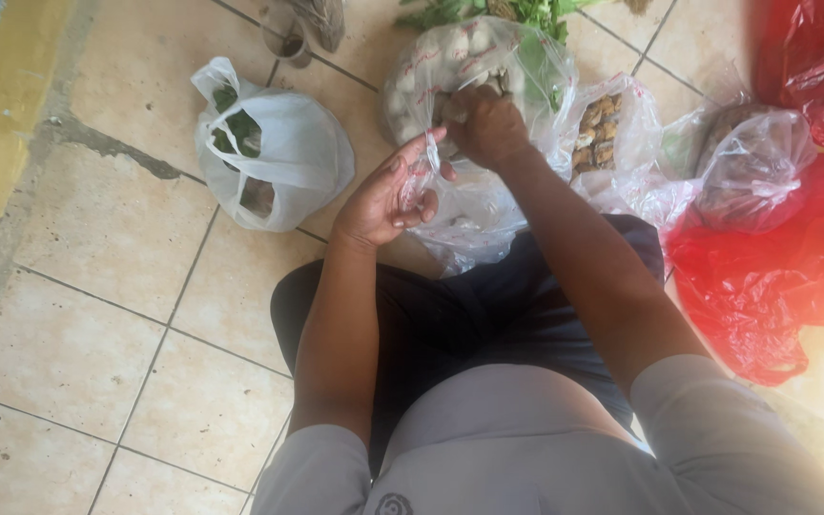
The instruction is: The person sits on a tiled floor and sorts groceries from larger bags into smaller plastic bags. They handle leafy greens, round produce, and other items, placing them into separate bags and tying them.
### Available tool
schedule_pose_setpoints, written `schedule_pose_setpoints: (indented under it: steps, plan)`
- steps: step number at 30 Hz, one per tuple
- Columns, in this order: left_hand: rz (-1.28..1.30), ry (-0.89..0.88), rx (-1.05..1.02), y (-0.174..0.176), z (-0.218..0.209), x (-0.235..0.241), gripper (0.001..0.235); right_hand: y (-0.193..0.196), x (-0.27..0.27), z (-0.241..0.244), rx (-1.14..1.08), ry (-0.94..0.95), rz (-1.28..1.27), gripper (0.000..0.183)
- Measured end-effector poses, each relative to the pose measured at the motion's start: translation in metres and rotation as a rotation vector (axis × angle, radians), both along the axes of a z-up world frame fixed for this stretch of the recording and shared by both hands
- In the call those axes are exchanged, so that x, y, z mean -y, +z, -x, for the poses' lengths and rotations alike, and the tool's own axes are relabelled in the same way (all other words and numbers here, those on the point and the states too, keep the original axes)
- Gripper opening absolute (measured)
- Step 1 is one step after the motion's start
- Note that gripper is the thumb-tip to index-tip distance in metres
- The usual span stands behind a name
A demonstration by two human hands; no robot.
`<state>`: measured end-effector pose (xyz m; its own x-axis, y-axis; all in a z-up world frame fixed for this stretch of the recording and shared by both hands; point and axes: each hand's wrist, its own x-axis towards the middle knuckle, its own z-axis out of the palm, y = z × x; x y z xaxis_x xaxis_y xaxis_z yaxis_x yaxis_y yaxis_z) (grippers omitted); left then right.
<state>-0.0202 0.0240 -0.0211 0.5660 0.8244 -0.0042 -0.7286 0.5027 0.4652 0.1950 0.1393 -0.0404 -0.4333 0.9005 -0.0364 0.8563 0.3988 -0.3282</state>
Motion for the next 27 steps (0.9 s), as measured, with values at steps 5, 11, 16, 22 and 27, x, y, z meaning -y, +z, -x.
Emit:
schedule_pose_setpoints:
  steps: [5,11,16,22,27]
  plan:
    - [0.006,-0.003,-0.038,-0.004,0.005,0.004,0.084,0.000,-0.011,0.034,0.361,-0.094,0.189,0.026]
    - [0.052,-0.002,0.024,-0.014,0.005,-0.001,0.074,0.031,0.019,-0.017,-0.847,-0.180,0.570,0.029]
    - [0.015,0.036,0.001,-0.008,0.001,-0.004,0.081,0.020,0.076,-0.057,-0.977,-0.069,1.057,0.036]
    - [-0.007,0.085,-0.018,0.003,0.004,0.001,0.091,-0.018,0.111,-0.038,-0.309,0.192,0.916,0.059]
    - [0.053,0.119,-0.086,-0.009,0.000,0.004,0.089,0.023,0.127,-0.053,0.349,0.221,0.727,0.056]
